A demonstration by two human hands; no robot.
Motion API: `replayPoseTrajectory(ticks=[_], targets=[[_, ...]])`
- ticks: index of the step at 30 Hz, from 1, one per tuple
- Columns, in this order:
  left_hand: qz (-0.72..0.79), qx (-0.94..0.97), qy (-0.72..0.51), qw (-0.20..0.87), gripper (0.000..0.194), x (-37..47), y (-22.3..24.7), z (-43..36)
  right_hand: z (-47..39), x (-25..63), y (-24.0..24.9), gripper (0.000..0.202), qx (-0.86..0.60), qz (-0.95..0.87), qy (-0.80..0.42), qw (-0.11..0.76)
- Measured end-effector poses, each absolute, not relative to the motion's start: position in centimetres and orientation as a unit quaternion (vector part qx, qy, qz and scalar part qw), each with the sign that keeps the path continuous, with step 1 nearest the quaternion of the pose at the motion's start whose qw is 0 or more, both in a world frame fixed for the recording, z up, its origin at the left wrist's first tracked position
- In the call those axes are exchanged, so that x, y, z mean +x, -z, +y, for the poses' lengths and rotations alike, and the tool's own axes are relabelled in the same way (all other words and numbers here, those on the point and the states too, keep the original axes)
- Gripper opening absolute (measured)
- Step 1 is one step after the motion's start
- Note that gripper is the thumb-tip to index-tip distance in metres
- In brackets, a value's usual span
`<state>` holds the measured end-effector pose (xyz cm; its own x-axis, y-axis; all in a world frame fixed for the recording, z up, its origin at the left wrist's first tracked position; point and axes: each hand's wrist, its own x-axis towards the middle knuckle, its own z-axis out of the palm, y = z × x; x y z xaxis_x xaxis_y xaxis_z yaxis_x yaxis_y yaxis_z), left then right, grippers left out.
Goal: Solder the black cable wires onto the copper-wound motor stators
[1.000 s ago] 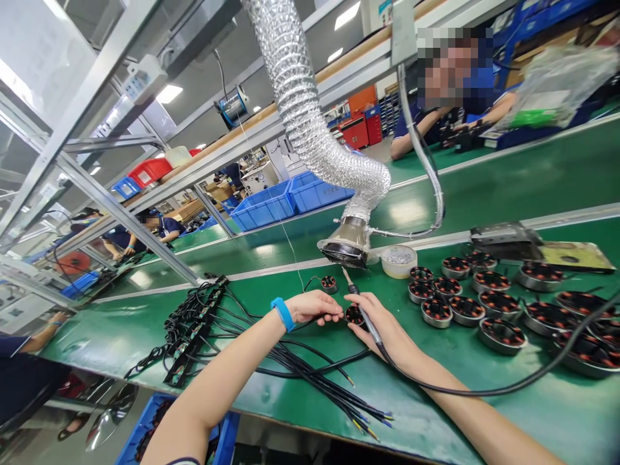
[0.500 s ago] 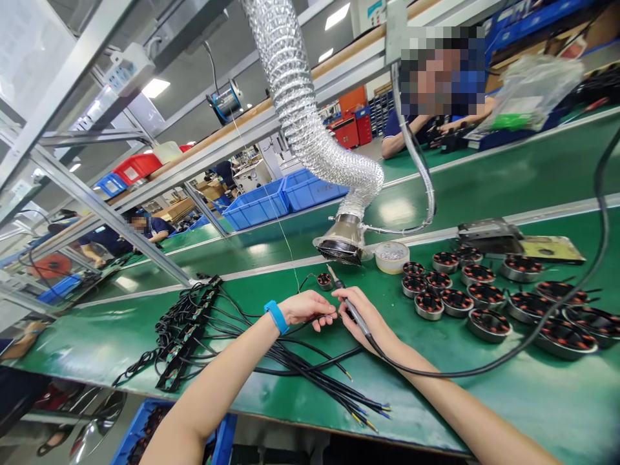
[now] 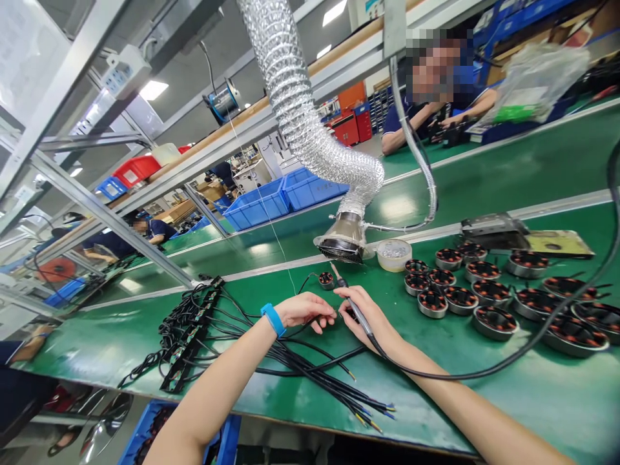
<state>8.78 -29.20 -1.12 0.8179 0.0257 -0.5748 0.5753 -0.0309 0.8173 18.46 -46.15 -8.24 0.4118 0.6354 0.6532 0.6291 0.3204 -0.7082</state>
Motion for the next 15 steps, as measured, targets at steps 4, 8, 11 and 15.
replayPoseTrajectory(ticks=[4, 8, 11, 15], targets=[[0.218, 0.74, 0.207, 0.601, 0.049, 9.4, 1.5, -30.4, -46.5, 18.7, 8.8, 0.035, -0.587, -0.526, 0.012, 0.615], [0.243, 0.732, 0.191, 0.608, 0.046, 9.8, 2.4, -30.6, -46.2, 18.8, 9.6, 0.032, -0.593, -0.509, 0.025, 0.624], [0.239, 0.708, 0.205, 0.632, 0.043, 9.5, 2.5, -29.8, -45.6, 18.8, 10.2, 0.029, -0.59, -0.501, 0.036, 0.632], [0.221, 0.708, 0.23, 0.63, 0.045, 8.8, 2.2, -29.0, -45.5, 19.0, 10.3, 0.029, -0.592, -0.51, 0.037, 0.623]])
